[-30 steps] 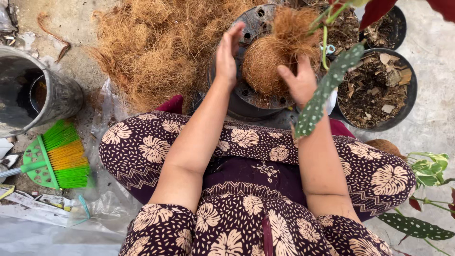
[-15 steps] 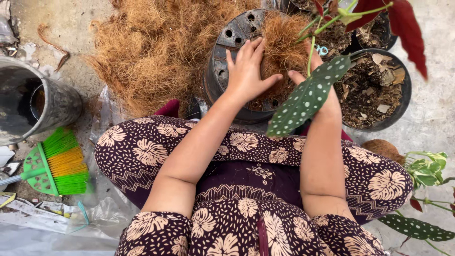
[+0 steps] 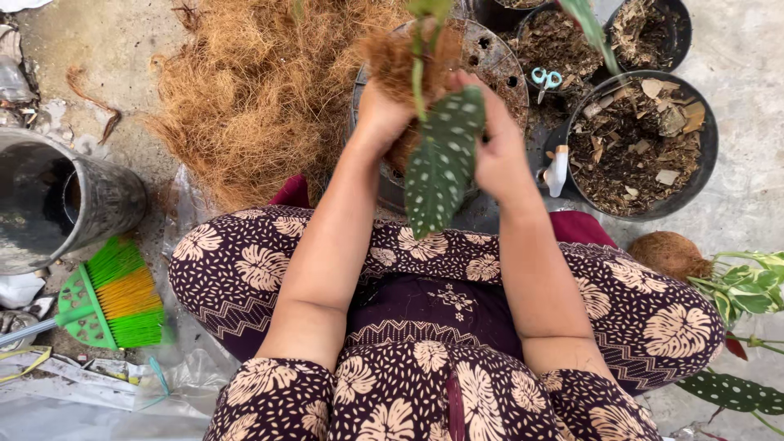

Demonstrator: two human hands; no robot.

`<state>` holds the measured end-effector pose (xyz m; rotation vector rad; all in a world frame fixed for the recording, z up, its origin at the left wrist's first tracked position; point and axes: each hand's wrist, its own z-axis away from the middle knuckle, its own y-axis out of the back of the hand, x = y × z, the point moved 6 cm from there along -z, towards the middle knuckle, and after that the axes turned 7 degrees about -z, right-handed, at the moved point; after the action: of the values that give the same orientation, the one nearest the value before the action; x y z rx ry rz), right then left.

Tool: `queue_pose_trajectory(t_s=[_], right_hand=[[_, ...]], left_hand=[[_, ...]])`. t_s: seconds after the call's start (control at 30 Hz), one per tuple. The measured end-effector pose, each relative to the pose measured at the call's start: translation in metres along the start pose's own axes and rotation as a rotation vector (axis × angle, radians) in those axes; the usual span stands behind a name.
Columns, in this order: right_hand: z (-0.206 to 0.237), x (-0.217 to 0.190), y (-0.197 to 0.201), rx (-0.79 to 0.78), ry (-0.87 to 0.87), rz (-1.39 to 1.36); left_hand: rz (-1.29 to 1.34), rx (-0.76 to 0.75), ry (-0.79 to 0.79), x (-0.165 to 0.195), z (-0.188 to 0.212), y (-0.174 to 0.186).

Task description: The person wraps a plant with spotted leaves in coconut coir fiber by hand, pressing and shaping the material around the root ball. The person repeatedly adjusts the fiber to form a neat, compact bundle around the plant base.

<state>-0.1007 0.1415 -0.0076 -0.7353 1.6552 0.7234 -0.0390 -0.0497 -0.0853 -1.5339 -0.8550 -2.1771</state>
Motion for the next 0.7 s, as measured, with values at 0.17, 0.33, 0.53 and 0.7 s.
queue_pose_trajectory(t_s=[0.17, 0.33, 0.53, 0.7], right_hand=[[-0.021, 0.034, 0.017, 0.147, -0.086, 0.0], [-0.02, 0.05, -0.037, 0.126, 0.101, 0.191], [-0.016, 0.045, -0.057, 0.142, 0.085, 0.439], [-0.032, 0.035, -0.05, 0.017, 0.021, 0.254]], left_hand=[[0.485, -0.305, -0.015, -0.007, -0.002, 0.023], [0.468, -0.27, -0.316, 0.013, 0.022, 0.049], [0.592, -0.287, -0.37, 0.015, 0.031, 0.055], [0.486, -0.28, -0.476, 0.02, 0.027, 0.055]])
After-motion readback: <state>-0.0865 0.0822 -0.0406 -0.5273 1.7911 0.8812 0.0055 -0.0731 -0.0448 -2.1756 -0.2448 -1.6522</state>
